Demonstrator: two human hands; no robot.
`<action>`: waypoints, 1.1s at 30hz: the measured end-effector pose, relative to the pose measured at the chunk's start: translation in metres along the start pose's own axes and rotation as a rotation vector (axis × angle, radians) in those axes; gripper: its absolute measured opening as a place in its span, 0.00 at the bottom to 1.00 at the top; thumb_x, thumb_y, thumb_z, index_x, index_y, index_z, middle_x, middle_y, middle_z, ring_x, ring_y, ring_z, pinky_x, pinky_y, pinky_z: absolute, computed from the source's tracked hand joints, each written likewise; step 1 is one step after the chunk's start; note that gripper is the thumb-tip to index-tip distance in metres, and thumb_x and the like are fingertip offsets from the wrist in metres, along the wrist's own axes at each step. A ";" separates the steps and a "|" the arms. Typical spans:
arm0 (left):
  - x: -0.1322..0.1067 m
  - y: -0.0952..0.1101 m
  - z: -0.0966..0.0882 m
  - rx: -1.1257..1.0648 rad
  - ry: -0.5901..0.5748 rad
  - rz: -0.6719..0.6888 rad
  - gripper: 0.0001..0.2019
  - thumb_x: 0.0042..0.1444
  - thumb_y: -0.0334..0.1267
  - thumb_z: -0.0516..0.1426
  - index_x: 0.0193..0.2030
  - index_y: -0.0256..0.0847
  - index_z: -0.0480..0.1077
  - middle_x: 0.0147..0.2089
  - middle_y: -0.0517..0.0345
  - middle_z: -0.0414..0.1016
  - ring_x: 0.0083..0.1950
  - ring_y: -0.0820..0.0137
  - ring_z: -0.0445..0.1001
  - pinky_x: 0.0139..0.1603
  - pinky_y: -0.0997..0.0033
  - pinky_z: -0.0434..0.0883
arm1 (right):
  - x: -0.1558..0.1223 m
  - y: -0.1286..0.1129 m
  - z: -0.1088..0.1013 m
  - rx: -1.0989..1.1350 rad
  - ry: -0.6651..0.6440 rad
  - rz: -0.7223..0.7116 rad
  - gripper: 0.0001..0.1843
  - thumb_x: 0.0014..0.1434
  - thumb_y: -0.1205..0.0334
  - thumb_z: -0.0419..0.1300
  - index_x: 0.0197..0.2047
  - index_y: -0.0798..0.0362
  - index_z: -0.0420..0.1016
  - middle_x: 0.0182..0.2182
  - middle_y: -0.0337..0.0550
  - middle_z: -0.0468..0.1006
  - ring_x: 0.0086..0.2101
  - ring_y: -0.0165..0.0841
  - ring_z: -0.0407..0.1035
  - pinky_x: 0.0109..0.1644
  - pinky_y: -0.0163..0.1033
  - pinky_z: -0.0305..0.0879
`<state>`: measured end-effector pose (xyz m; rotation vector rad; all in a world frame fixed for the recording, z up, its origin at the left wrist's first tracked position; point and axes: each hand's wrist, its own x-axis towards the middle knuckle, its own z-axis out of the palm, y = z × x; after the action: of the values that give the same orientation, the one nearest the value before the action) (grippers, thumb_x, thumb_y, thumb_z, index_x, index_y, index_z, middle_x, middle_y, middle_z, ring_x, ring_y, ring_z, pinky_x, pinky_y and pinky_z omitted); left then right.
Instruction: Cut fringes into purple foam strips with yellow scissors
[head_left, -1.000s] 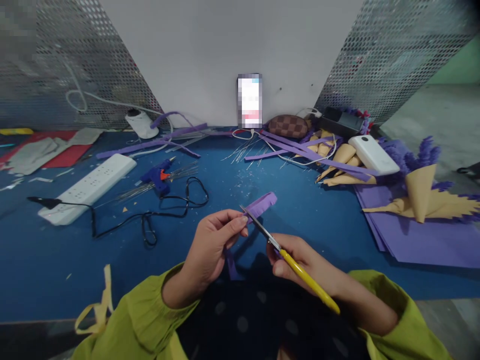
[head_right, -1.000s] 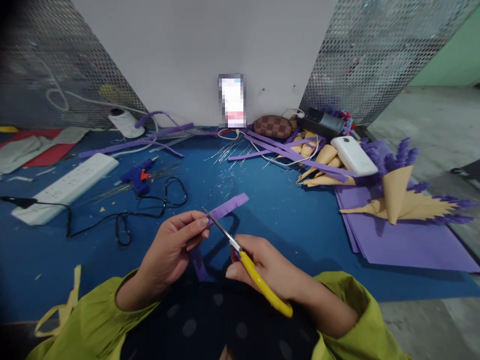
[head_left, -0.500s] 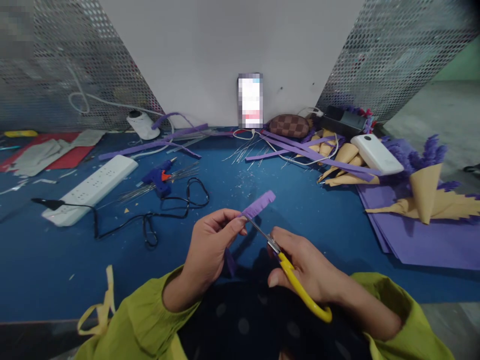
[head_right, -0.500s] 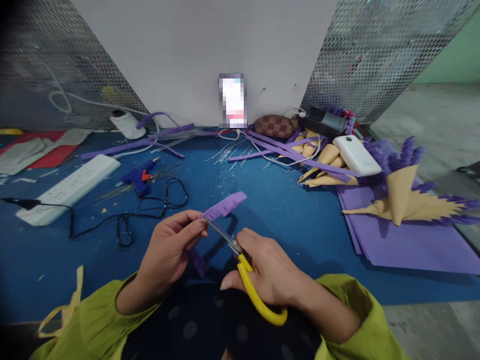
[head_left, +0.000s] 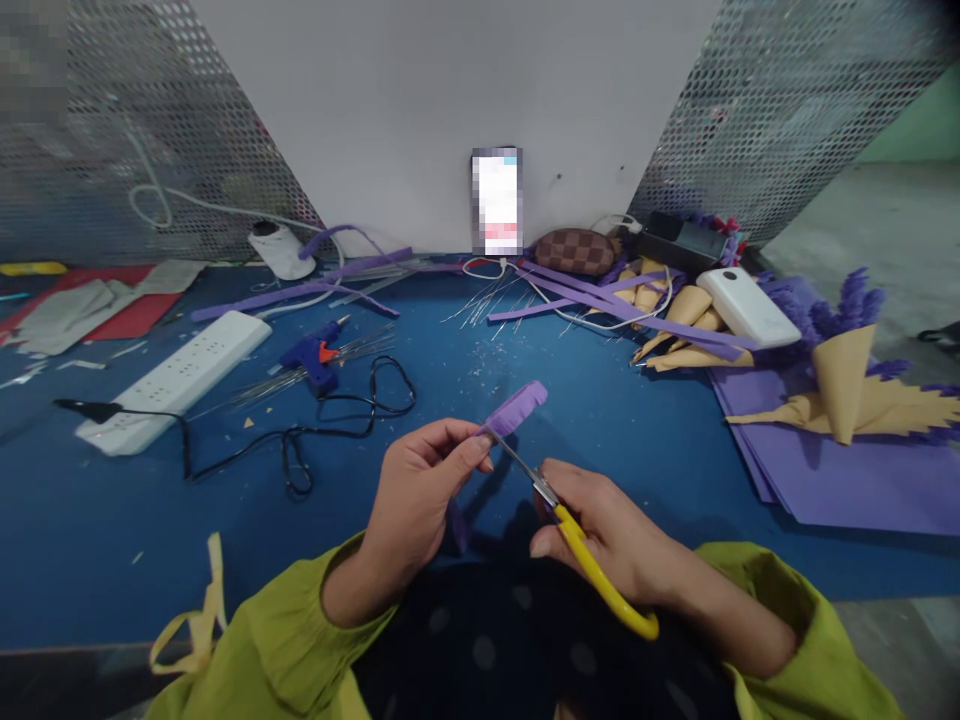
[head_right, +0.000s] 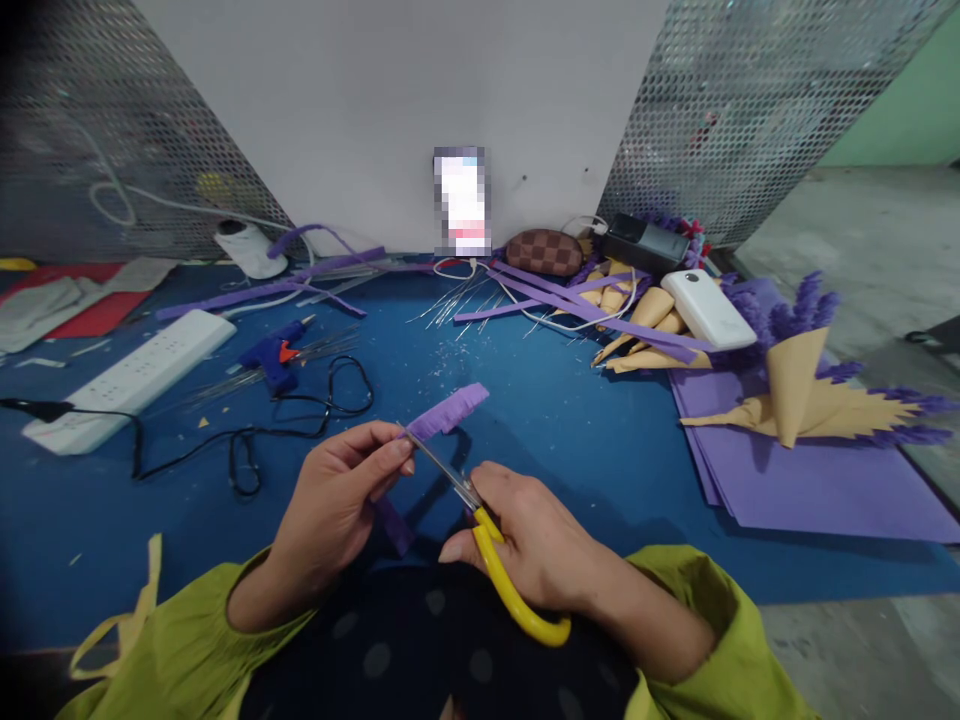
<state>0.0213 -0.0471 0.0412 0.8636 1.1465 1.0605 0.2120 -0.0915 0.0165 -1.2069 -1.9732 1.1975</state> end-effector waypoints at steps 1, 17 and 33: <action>0.000 0.000 0.000 -0.005 -0.001 0.000 0.08 0.44 0.37 0.69 0.28 0.36 0.76 0.21 0.60 0.74 0.21 0.80 0.61 0.22 0.81 0.55 | 0.000 0.000 0.000 0.008 0.001 0.001 0.29 0.60 0.32 0.50 0.29 0.52 0.57 0.28 0.36 0.63 0.28 0.28 0.56 0.32 0.35 0.53; 0.001 -0.004 -0.003 0.033 -0.061 0.043 0.07 0.50 0.38 0.66 0.30 0.37 0.76 0.22 0.61 0.73 0.20 0.83 0.56 0.21 0.80 0.50 | 0.000 0.003 0.000 0.039 -0.009 0.024 0.28 0.59 0.33 0.52 0.30 0.52 0.58 0.29 0.36 0.62 0.28 0.28 0.54 0.32 0.35 0.52; -0.001 0.002 -0.002 -0.081 -0.127 -0.040 0.07 0.48 0.36 0.67 0.27 0.35 0.76 0.21 0.61 0.72 0.19 0.83 0.57 0.20 0.81 0.51 | 0.001 -0.003 -0.006 0.320 -0.099 0.035 0.28 0.59 0.34 0.54 0.30 0.54 0.62 0.26 0.34 0.61 0.27 0.26 0.52 0.29 0.33 0.51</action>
<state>0.0192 -0.0471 0.0424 0.8292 1.0041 0.9979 0.2151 -0.0889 0.0218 -1.0389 -1.7480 1.5476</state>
